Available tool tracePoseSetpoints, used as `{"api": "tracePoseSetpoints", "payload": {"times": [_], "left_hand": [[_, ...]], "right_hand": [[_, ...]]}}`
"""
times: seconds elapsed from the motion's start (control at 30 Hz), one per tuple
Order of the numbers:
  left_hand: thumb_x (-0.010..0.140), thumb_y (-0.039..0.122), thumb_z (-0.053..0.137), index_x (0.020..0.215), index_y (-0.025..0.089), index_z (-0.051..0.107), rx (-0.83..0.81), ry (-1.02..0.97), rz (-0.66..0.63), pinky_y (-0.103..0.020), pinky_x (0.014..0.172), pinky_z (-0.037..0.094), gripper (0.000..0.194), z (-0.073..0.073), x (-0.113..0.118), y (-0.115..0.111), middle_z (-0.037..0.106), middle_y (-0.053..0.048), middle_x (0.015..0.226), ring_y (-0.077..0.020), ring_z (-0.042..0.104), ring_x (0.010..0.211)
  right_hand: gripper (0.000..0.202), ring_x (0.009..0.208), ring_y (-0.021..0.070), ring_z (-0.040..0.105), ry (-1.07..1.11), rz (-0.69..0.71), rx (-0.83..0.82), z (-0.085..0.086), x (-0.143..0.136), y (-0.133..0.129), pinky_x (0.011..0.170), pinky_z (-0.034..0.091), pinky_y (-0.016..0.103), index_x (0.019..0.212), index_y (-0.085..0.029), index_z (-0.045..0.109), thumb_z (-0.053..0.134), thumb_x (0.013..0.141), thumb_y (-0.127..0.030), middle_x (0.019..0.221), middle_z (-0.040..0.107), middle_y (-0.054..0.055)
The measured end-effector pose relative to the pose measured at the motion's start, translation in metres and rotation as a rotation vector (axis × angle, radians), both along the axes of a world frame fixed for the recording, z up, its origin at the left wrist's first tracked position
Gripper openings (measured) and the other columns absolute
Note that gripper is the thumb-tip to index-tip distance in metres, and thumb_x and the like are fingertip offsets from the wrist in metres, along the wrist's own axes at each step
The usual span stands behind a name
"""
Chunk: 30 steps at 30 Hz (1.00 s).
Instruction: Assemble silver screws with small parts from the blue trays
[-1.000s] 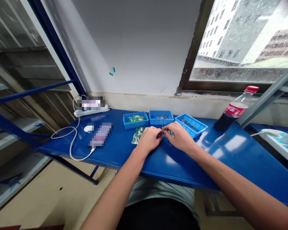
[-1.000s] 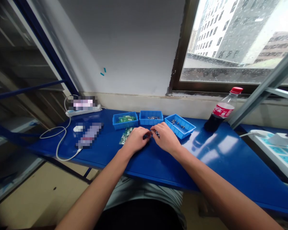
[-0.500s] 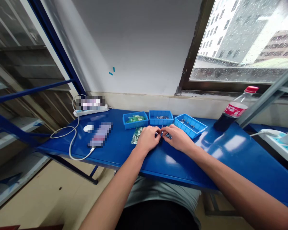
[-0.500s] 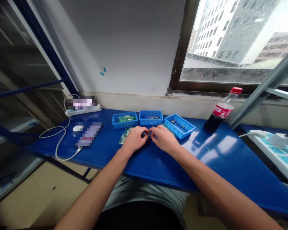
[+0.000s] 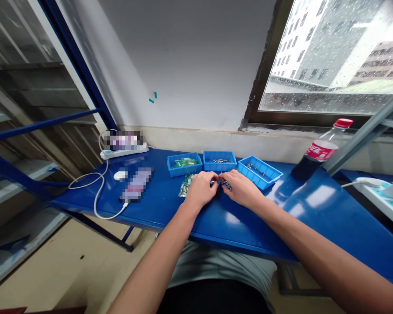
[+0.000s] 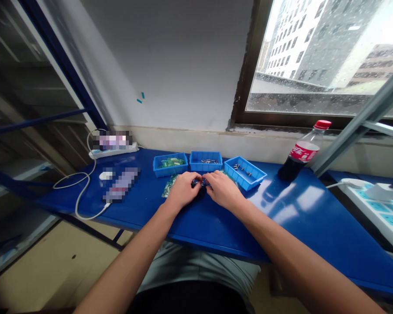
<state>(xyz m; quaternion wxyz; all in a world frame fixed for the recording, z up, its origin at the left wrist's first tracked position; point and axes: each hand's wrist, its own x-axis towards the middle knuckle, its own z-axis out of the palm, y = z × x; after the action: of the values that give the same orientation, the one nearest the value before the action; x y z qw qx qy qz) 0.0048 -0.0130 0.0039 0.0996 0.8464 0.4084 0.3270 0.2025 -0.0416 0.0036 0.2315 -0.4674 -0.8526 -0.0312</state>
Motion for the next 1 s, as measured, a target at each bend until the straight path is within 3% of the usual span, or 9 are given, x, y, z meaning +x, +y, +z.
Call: {"api": "tracePoseSetpoints", "payload": {"times": [0.3, 0.77, 0.87, 1.0], "left_hand": [[0.09, 0.012, 0.062, 0.097, 0.021, 0.071, 0.025, -0.095, 0.028, -0.034, 0.09, 0.056, 0.014, -0.001, -0.001, 0.001, 0.075, -0.006, 0.106, -0.0224, 0.07, 0.099], [0.089, 0.01, 0.063, 0.094, 0.02, 0.069, 0.052, -0.156, -0.013, -0.037, 0.1, 0.057, 0.013, -0.005, 0.0, 0.005, 0.072, -0.007, 0.118, -0.023, 0.07, 0.11], [0.09, 0.01, 0.062, 0.098, 0.021, 0.07, 0.052, -0.153, -0.002, -0.037, 0.1, 0.056, 0.016, -0.004, 0.0, 0.004, 0.074, -0.006, 0.113, -0.0231, 0.069, 0.108], [0.094, 0.016, 0.062, 0.112, 0.021, 0.071, 0.045, -0.144, 0.034, -0.037, 0.098, 0.056, 0.021, 0.002, -0.001, 0.0, 0.076, -0.007, 0.11, -0.0246, 0.07, 0.108]], "right_hand": [[0.028, 0.098, 0.0268, 0.067, -0.091, -0.05, 0.018, -0.002, -0.002, 0.003, 0.088, 0.049, 0.036, 0.126, -0.018, 0.067, 0.05, 0.104, -0.02, 0.1, 0.074, 0.011], [0.017, 0.091, 0.0272, 0.062, -0.181, 0.01, 0.044, 0.003, -0.001, 0.014, 0.087, 0.047, 0.038, 0.112, -0.016, 0.063, 0.049, 0.103, -0.015, 0.094, 0.071, 0.011], [0.02, 0.092, 0.0276, 0.064, -0.127, 0.026, 0.074, 0.004, -0.001, 0.014, 0.088, 0.049, 0.039, 0.115, -0.016, 0.062, 0.047, 0.102, -0.014, 0.096, 0.072, 0.011], [0.027, 0.097, 0.0269, 0.068, 0.098, 0.022, 0.097, 0.006, -0.002, 0.009, 0.089, 0.054, 0.04, 0.125, -0.018, 0.059, 0.046, 0.101, -0.015, 0.107, 0.072, 0.011]]}}
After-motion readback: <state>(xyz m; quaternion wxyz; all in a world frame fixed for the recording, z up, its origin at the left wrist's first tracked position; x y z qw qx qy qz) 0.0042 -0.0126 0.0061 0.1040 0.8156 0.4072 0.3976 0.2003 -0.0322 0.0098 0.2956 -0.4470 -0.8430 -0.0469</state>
